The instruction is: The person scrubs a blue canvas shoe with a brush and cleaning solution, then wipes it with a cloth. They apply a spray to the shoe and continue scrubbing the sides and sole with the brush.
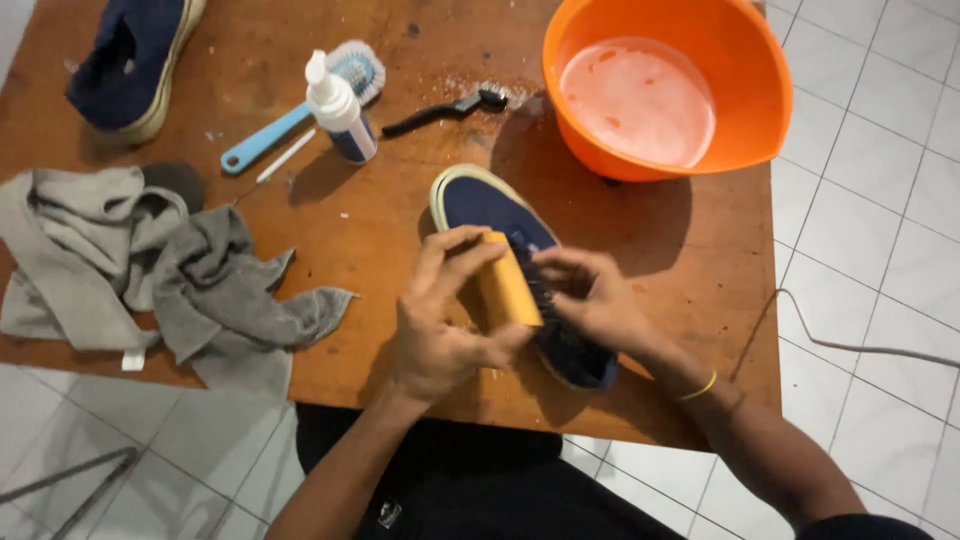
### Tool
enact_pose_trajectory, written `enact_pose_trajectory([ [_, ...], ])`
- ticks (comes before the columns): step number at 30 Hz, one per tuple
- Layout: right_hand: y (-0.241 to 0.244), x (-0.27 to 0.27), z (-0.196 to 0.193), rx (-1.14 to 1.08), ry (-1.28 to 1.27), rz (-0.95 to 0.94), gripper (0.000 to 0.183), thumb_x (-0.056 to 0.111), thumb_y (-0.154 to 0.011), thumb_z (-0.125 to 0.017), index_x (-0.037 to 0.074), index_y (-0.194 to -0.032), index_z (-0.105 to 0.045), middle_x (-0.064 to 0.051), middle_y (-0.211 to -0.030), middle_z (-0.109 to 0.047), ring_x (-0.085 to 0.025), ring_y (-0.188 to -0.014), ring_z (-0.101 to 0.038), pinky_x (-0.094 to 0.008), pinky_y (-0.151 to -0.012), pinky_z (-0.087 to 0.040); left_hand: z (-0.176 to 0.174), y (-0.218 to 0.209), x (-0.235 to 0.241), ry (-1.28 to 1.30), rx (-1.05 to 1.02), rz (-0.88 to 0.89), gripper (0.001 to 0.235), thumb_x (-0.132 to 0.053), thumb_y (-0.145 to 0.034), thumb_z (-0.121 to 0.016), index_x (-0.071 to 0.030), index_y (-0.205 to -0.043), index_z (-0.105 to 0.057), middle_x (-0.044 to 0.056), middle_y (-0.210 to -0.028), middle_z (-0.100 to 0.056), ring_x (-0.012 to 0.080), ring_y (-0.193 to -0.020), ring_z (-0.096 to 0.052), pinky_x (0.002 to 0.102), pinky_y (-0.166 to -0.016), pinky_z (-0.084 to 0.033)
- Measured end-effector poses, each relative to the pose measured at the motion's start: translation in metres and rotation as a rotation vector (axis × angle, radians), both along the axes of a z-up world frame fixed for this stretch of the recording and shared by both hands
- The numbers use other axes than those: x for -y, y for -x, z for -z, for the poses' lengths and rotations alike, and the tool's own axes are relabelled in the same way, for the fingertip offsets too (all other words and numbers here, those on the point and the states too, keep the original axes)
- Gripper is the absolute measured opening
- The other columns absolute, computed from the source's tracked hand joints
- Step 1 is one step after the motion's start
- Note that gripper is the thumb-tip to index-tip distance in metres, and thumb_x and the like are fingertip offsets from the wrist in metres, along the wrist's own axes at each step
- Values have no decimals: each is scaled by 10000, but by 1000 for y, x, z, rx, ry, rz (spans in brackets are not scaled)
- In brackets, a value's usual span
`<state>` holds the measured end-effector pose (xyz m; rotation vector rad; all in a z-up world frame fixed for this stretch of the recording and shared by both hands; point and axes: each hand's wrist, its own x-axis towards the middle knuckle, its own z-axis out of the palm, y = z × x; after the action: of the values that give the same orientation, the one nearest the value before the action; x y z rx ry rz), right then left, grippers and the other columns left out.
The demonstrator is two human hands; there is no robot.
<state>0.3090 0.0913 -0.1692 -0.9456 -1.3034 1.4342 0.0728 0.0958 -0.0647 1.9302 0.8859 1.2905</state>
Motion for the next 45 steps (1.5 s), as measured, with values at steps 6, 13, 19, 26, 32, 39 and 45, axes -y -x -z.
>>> enact_pose_trajectory([
  [6, 26, 6, -63, 324, -38, -13, 414, 63, -867, -751, 2, -1275, -711, -217, -990, -802, -202, -944, -705, -420, -766, -620, 12, -7, -29, 812, 822, 198, 784, -598, -985, -349, 59, -1326, -608, 239, -1164, -723, 289, -1009, -724, 374, -965, -578],
  [13, 28, -7, -85, 758, -148, -104, 565, 273, -908, -659, 122, -1448, -598, -30, -707, -603, -128, -639, -501, -323, -634, -434, -93, -71, -102, 442, -30, 308, 527, -527, -872, -614, -128, -1201, -713, -46, -927, -626, 60, -752, -505, 213, -660, -369],
  [19, 16, -11, -74, 499, 16, -94, 431, 259, -939, -685, 117, -1346, -671, -37, -1181, -781, -48, -1018, -669, -220, -891, -548, -61, -184, -193, -171, -544, 98, 635, -693, -832, -799, -108, -719, -578, 133, -946, -548, 288, -716, -588, 465, -583, -463],
  [26, 7, -14, -76, 532, -78, -96, 369, 288, -954, -662, 93, -1258, -737, -34, -911, -798, -20, -611, -545, -231, -570, -463, -2, -246, -239, -66, -995, -2, 607, -628, -715, -819, -63, -906, -707, 194, -1135, -556, 418, -1037, -533, 499, -764, -529],
  [32, 4, -16, -82, 537, -128, -115, 358, 286, -974, -623, 79, -1245, -730, -67, -954, -832, -28, -616, -575, -254, -598, -481, 11, -246, -241, -99, -960, 39, 616, -610, -705, -889, -59, -895, -691, 181, -1112, -546, 410, -1023, -529, 512, -747, -536],
  [39, 7, -16, -78, 487, -107, -88, 319, 225, -960, -660, 82, -1231, -748, 32, -917, -812, 18, -660, -528, -214, -555, -466, -17, -194, -228, -430, -612, -78, 660, -605, -725, -869, -16, -937, -662, 175, -1031, -506, 351, -886, -542, 491, -626, -541],
  [45, 12, -11, -65, 487, -27, -60, 343, 222, -924, -704, 120, -1249, -740, -94, -1066, -824, -51, -879, -739, -198, -747, -586, -46, -118, -194, -412, -275, 169, 553, -492, -863, -841, -56, -1143, -647, 124, -1125, -446, 276, -1036, -525, 391, -716, -574],
])
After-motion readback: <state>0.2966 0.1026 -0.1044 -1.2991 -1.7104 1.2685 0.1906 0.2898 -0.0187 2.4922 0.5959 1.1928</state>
